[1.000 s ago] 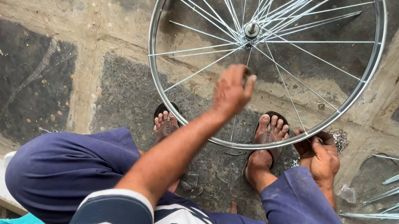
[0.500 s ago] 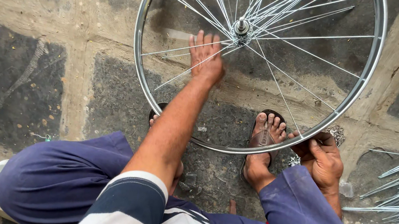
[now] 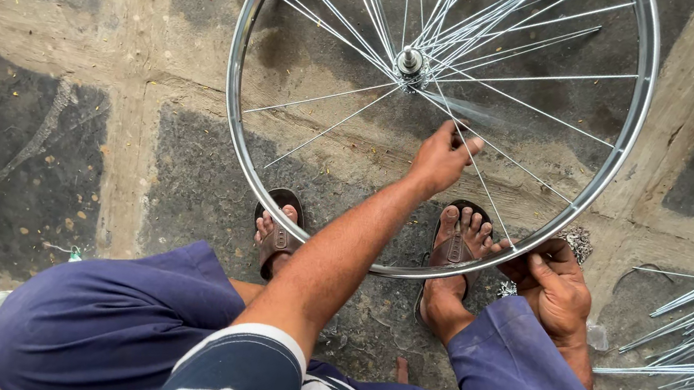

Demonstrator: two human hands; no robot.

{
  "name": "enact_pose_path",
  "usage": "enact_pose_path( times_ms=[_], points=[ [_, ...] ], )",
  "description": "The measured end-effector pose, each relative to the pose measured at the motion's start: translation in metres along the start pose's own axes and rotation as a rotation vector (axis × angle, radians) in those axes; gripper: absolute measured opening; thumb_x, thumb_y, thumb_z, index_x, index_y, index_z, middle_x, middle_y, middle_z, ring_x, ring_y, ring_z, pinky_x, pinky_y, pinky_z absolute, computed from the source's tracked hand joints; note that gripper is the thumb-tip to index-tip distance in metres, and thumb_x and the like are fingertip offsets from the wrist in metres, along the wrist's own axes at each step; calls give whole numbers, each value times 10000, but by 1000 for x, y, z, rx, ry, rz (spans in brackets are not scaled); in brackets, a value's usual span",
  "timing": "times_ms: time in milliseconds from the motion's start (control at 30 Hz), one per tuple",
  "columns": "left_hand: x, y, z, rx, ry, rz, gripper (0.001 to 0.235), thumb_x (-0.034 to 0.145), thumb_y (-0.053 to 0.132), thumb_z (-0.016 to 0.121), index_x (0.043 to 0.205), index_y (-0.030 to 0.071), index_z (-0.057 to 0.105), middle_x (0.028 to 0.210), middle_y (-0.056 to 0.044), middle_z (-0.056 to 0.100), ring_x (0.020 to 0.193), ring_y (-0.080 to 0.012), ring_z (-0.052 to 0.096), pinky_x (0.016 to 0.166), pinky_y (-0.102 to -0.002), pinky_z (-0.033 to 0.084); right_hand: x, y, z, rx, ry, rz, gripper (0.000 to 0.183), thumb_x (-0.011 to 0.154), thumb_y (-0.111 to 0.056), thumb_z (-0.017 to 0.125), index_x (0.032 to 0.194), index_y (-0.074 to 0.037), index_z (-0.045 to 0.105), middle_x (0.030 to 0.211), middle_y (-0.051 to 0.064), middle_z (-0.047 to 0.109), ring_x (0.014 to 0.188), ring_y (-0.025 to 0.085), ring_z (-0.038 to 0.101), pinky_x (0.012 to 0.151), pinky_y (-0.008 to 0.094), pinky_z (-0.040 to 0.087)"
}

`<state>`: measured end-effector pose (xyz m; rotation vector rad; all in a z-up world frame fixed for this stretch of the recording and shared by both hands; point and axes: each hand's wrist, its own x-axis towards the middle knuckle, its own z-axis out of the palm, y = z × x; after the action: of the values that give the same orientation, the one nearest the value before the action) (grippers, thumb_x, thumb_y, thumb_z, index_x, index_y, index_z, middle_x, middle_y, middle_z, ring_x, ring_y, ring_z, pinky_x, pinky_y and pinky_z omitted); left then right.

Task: The person sits on the floor and assembles a bicycle wheel by inserting spokes into the hub and rim, then securing them with nuts. The person handles the rim, hub, spokes, and nuts, working methodically to complete the wheel assembly.

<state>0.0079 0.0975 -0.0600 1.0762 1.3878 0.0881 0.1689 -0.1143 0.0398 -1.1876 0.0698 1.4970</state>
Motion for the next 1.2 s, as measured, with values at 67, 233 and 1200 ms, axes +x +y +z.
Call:
enact_pose_path(
  times_ms=[67, 233, 1200],
  points=[
    [-11, 7, -13, 344, 10, 124, 407, 951, 387, 656, 1227, 95, 591, 1056, -112, 740, 886, -217, 699, 795, -430, 552, 3, 2, -5, -1, 17, 3, 190, 1070, -11, 468, 1225, -15, 577, 1160, 247, 678, 1147, 410, 665, 1065, 600, 517],
    [-40, 22, -75, 296, 319, 302, 281, 1050, 355, 565, 1159, 102, 618, 934, -105, 715, 758, -196, 674, 652, -370, 584, 10, 9, -16, 18, -3, -17, 171, 1075, -15, 476, 1216, -18, 572, 1149, 227, 680, 1163, 403, 669, 1063, 594, 523],
    [-38, 24, -198, -422, 987, -43, 645, 995, 204, 719, 1436, -1, 295, 1207, -166, 560, 1075, -238, 612, 826, -326, 603, 13, 10, -12, -37, 76, -36, 171, 1080, -37, 467, 1235, -18, 538, 1128, 212, 679, 1125, 388, 682, 1042, 569, 545]
  ],
)
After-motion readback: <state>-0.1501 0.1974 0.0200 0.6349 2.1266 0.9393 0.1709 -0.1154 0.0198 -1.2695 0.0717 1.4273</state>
